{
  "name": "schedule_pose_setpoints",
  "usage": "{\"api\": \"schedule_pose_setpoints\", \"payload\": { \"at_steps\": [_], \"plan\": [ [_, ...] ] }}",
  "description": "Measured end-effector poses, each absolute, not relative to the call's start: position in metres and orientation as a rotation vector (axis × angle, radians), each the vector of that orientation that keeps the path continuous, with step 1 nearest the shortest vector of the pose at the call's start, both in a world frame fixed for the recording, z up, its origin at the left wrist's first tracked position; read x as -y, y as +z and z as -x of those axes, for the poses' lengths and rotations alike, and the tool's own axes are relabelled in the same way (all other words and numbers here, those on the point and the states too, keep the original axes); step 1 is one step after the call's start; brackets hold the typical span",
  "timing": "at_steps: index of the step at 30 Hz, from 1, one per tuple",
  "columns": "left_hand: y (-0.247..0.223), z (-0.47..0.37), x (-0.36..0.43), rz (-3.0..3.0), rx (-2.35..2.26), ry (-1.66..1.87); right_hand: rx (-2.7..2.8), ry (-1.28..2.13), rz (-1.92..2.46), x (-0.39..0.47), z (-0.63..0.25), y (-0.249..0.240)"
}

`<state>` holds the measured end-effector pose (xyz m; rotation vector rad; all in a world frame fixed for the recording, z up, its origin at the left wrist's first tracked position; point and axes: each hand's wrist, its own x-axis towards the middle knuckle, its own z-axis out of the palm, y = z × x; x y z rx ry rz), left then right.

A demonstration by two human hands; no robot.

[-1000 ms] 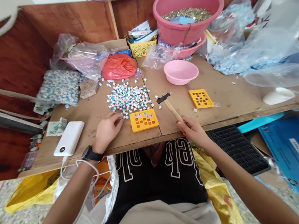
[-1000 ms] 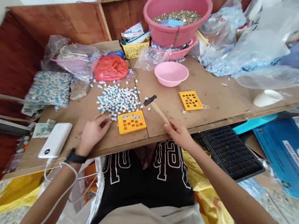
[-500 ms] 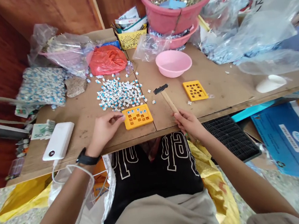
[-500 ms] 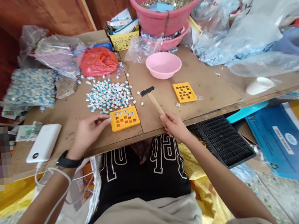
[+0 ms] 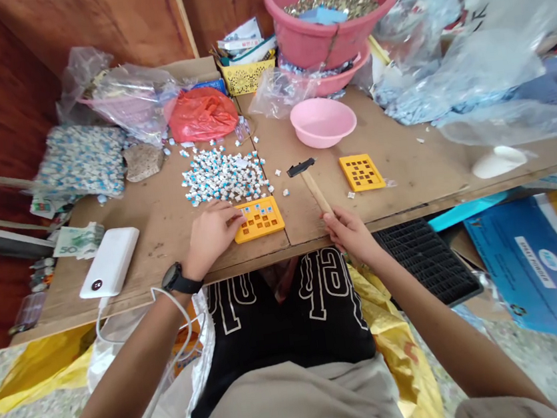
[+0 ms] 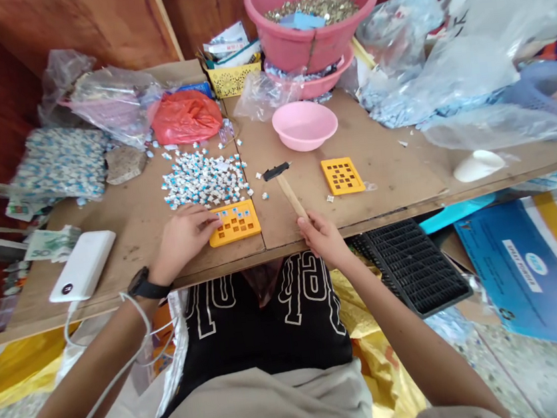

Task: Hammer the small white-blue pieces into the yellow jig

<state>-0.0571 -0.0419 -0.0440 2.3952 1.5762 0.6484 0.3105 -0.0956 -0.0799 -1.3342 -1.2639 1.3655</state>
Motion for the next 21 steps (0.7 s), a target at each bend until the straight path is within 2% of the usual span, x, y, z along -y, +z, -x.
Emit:
{"api": "schedule_pose_setpoints", "payload": {
  "at_steps": [4, 9, 12, 17, 21],
  "plan": [
    [-0.043, 0.058, 0.039, -2.408, -1.557, 0.654, 1.439, 1.253, 1.367, 0.097, -0.313, -0.081],
    [-0.054, 0.055, 0.048, -2.411, -1.604, 0.717, 1.753, 0.898, 1.392, 0.096, -0.311, -0.077],
    [-0.06, 0.054, 0.052, -2.376, -1.645, 0.766, 1.871, 0.843, 1.396, 0.095, -0.307, -0.076],
    [-0.059, 0.053, 0.049, -2.31, -1.679, 0.748, 1.81, 0.932, 1.389, 0.093, -0.309, -0.08],
    [-0.057, 0.055, 0.044, -2.186, -1.708, 0.745, 1.494, 1.301, 1.411, 0.094, -0.313, -0.081]
  ]
}}
